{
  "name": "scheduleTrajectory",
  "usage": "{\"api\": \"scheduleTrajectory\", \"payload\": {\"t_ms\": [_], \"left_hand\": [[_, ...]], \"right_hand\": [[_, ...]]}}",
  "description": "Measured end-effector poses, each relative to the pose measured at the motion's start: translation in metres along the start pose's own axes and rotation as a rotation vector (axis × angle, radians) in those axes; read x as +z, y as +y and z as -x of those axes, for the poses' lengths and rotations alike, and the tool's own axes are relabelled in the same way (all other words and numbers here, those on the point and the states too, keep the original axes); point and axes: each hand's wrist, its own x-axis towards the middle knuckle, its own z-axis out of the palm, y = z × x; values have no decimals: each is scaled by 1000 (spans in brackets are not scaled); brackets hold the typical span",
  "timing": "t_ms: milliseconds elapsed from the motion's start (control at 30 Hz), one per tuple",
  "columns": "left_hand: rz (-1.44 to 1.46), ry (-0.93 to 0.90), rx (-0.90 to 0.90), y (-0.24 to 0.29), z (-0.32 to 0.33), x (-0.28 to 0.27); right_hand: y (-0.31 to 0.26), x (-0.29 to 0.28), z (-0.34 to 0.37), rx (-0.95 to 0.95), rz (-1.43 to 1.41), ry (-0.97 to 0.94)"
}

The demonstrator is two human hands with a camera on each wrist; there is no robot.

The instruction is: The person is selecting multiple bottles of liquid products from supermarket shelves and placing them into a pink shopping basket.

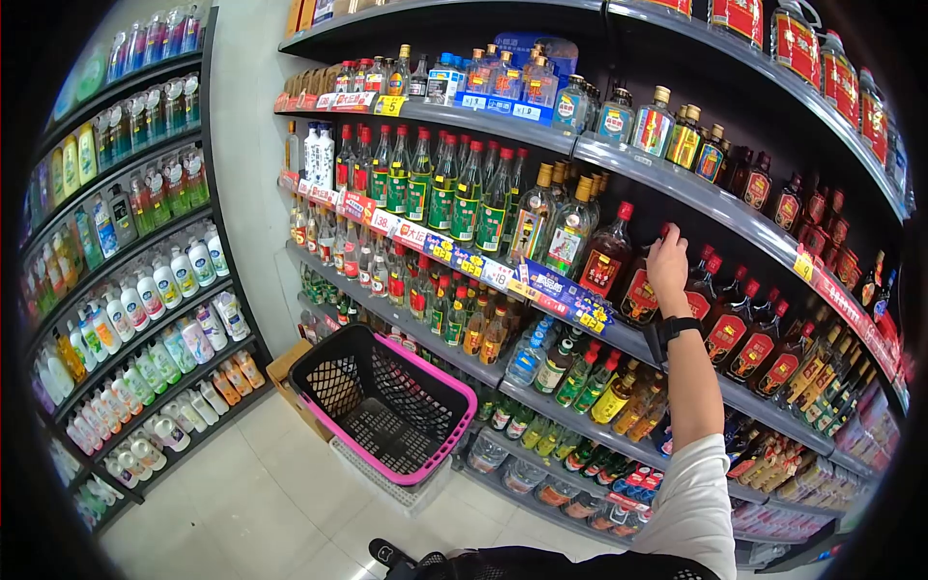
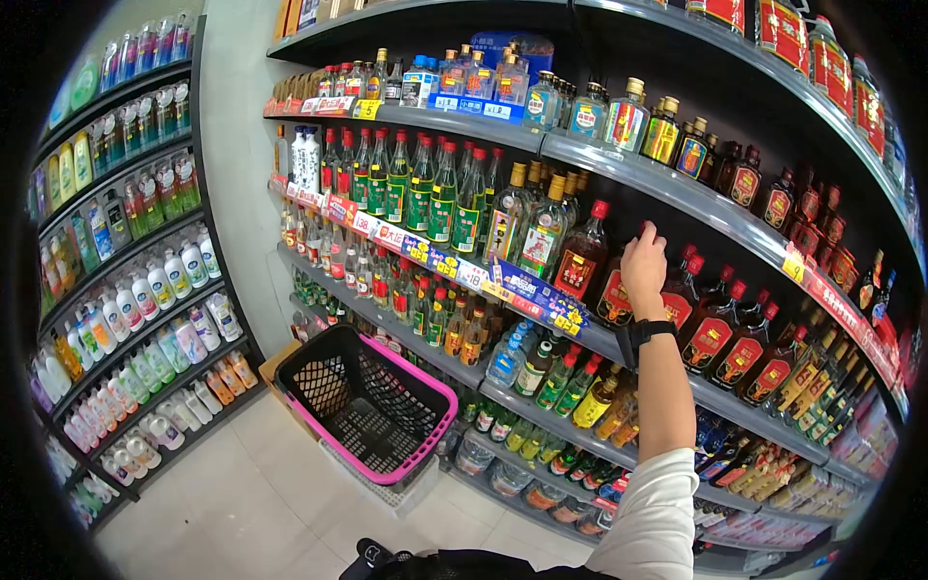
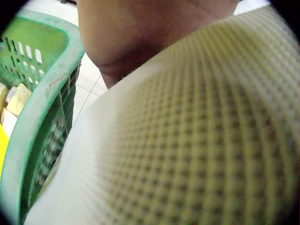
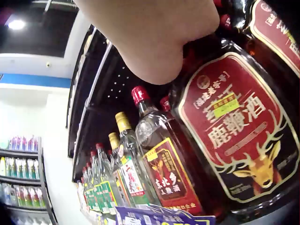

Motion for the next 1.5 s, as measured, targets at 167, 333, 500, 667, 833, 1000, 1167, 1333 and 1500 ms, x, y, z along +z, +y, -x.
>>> {"api": "scheduleTrajectory", "payload": {"t_ms": [167, 333, 500, 667, 833, 1000, 1167, 1333, 1500], "left_hand": [[466, 68, -131, 65, 12, -35], [254, 103, -22, 135, 10, -94], [289, 71, 289, 191, -54, -111], [243, -35, 694, 390, -81, -158], [240, -118, 1139, 532, -42, -211], [358, -95, 1142, 525, -32, -224], [336, 66, 962, 458, -57, -250], [287, -148, 1077, 415, -74, -299], [312, -281, 868, 396, -79, -323]], "right_hand": [[-17, -17, 20, -129, -127, 70], [-14, -36, 41, -170, -169, 149], [-40, -86, 51, -468, -331, 278], [-115, -149, 85, -593, -705, 70], [-189, -168, 159, -657, -795, -336], [-261, -146, 271, -244, -1270, -559], [-312, -129, 316, -618, -1262, -529], [-333, -118, 319, -352, -1642, -1377], [-371, -109, 329, -420, -1566, -1607]]}}
